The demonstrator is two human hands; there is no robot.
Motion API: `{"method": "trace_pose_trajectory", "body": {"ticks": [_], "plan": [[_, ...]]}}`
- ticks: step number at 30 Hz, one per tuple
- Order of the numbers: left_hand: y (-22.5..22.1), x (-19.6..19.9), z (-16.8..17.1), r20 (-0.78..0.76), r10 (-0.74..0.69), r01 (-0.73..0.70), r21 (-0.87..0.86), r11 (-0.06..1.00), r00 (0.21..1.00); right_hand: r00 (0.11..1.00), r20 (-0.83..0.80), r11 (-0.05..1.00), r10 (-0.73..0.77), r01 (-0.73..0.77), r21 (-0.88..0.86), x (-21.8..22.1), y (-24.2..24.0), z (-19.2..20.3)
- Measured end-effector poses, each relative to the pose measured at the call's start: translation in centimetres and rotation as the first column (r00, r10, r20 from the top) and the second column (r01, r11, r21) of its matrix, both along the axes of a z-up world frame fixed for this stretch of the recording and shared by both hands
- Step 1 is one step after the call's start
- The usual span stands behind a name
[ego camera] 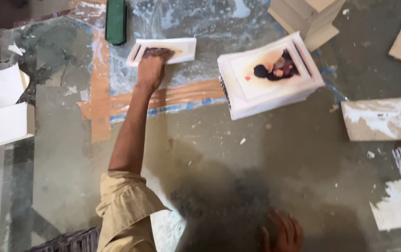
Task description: The person applies an adhesive substance to the back of photos and mounts them onto cardstock boards by hand, using a small block to smooth the surfaces before stacking them.
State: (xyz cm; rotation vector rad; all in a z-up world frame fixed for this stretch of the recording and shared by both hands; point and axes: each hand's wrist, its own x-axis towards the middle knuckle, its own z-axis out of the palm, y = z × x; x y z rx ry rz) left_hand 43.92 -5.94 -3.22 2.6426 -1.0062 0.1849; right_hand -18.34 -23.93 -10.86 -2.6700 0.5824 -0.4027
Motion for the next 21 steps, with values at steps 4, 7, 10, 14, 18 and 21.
{"method": "trace_pose_trajectory", "body": {"ticks": [4, 7, 10, 14, 18, 21], "plan": [[-0.2, 2.4, -0.3, 0.084, 0.134, -0.133, -0.025, 0.991, 0.987, 0.999, 0.045, 0.999, 0.0, -0.002, 0.052, 1.3, 0.0, -1.3], [0.4, 1.2, -1.8, 0.058, 0.077, -0.076, -0.016, 0.997, 0.995, 1.0, 0.003, 1.0, -0.006, 0.006, 0.021, 0.5, 0.1, -0.3], [-0.1, 1.0, -1.2, 0.042, 0.1, -0.105, 0.134, 0.985, 0.994, 0.999, 0.04, 0.999, -0.018, 0.017, 0.037, 1.1, 0.6, 0.6], [0.0, -2.1, 2.2, 0.147, 0.167, -0.177, 0.064, 0.982, 0.975, 0.985, 0.168, 0.999, -0.023, 0.016, 0.044, 0.2, 1.3, 1.6], [2.1, -12.8, 6.3, -0.094, 0.199, -0.212, -0.634, 0.743, 0.976, 0.957, 0.264, 0.931, -0.125, 0.021, 0.364, 0.4, 0.5, 1.5], [4.8, -26.5, 5.7, -0.478, -0.105, -0.436, -0.856, 0.278, 0.872, 0.848, 0.475, 0.502, -0.234, -0.313, 0.806, 2.7, 0.1, 1.8]]}}
